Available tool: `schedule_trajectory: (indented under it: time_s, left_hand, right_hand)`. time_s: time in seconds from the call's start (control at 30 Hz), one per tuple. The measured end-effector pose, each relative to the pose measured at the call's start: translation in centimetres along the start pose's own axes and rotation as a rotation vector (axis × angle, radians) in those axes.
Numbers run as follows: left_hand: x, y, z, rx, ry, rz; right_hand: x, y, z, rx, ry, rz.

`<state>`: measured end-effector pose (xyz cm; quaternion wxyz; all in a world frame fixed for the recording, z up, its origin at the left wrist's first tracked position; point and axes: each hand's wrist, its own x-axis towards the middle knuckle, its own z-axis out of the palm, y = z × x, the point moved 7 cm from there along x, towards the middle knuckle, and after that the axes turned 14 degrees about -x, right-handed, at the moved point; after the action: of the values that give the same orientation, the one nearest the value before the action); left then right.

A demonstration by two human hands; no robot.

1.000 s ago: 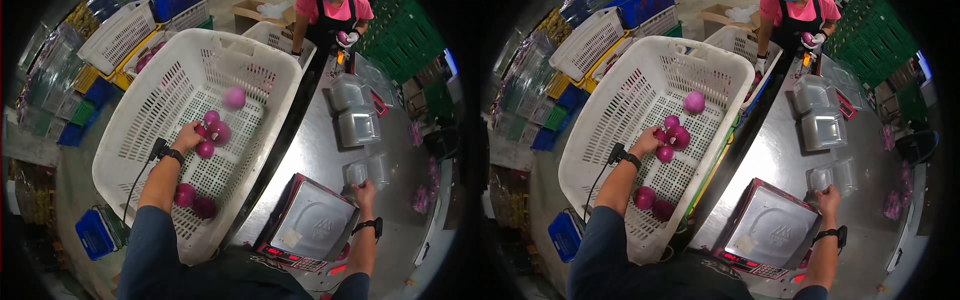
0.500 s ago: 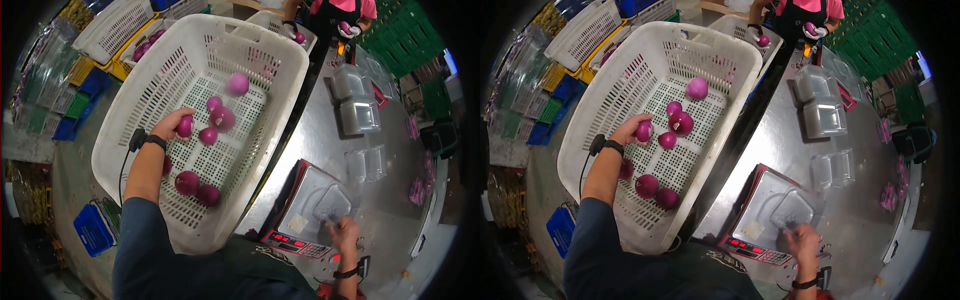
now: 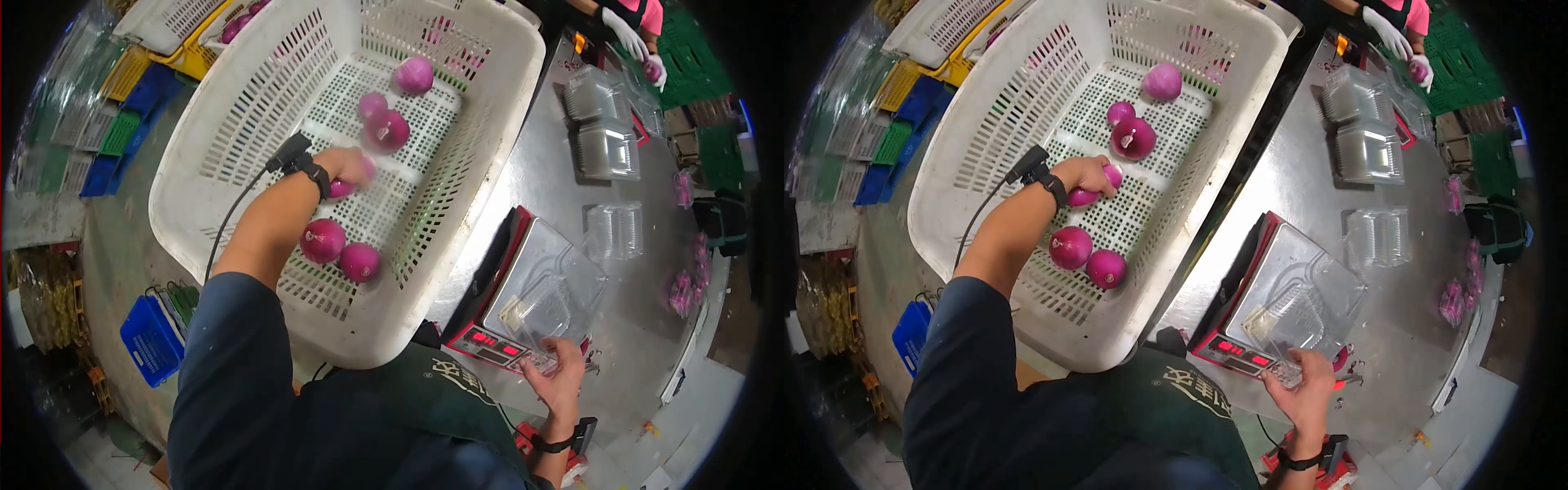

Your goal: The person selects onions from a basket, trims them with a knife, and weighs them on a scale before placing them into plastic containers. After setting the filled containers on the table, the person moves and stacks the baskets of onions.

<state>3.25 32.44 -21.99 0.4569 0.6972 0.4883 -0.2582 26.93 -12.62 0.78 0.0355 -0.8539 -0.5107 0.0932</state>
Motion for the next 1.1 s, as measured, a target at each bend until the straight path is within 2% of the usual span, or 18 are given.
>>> schedule_trajectory:
  time_s: [0.07, 0.13, 0.17, 0.2, 0.27, 0.3, 0.4, 0.53, 0.57, 0.67, 0.7, 0.77, 0.8, 0.83, 0.9, 0.97, 1.0, 1.1]
  left_hand:
    - [0.9, -0.9, -0.1, -0.005, -0.026, 0.034]
    - [2.6, -2.1, -0.7, -0.167, -0.092, 0.143]
    - [3.0, -2.4, -0.8, -0.382, -0.216, 0.211]
    - [0.9, -1.3, -1.9, -0.607, -0.253, 0.237]
    - [-4.6, 2.5, -4.0, -0.826, -0.483, 0.299]
    - [-6.8, 4.0, -5.0, -0.801, -0.479, 0.317]
    - [-13.9, 9.9, -6.5, -0.886, -0.629, 0.567]
    - [-21.7, 16.0, -4.1, -0.805, -0.757, 0.732]
    - [-22.7, 17.2, -3.1, -0.76, -0.759, 0.839]
    - [-24.0, 17.3, -1.4, -0.753, -0.822, 0.782]
    - [-23.6, 16.9, -2.3, -0.756, -0.82, 0.782]
    - [-21.6, 15.3, -5.6, -0.624, -0.776, 0.717]
    - [-19.1, 14.4, -7.7, -0.681, -0.61, 0.725]
    - [-16.1, 13.0, -10.2, -0.687, -0.39, 0.715]
    - [-9.2, 8.9, -14.1, -0.664, -0.045, 0.54]
    - [-3.2, 5.1, -16.1, -0.504, 0.19, 0.372]
    - [-1.9, 4.7, -15.6, -0.503, 0.182, 0.373]
    - [1.6, 3.3, -14.0, 0.055, 0.412, 0.287]
  right_hand:
    - [0.5, -0.7, -1.1, 0.041, 0.061, 0.005]
    - [1.4, -1.3, -2.2, 0.082, 0.143, 0.021]
    - [1.9, -1.5, -2.6, 0.14, 0.185, 0.038]
    - [2.5, -1.8, -3.1, 0.2, 0.227, 0.053]
    - [4.0, -3.7, -3.9, 0.279, 0.303, 0.061]
    - [5.0, -5.0, -4.4, 0.356, 0.353, 0.052]
    - [8.5, -10.4, -5.9, 0.473, 0.386, -0.082]
    - [12.4, -17.7, -7.6, 0.508, 0.356, -0.276]
    - [12.8, -18.9, -7.6, 0.482, 0.383, -0.324]
    - [13.4, -19.1, -6.2, 0.368, 0.469, -0.427]
    - [13.7, -18.2, -4.9, 0.616, 0.384, -0.389]
    - [13.2, -16.8, -3.5, 0.957, 0.229, -0.266]
    - [12.5, -16.4, -3.5, 0.958, 0.229, -0.257]
    - [12.0, -15.4, -3.3, 1.118, 0.227, -0.184]
    - [10.9, -12.7, -1.8, 1.328, 0.181, -0.014]
    - [9.8, -10.3, -1.0, 1.47, 0.173, 0.084]
    - [9.2, -9.5, -0.9, 1.537, 0.169, 0.122]
    - [7.4, -6.9, -0.9, 1.556, 0.27, 0.28]
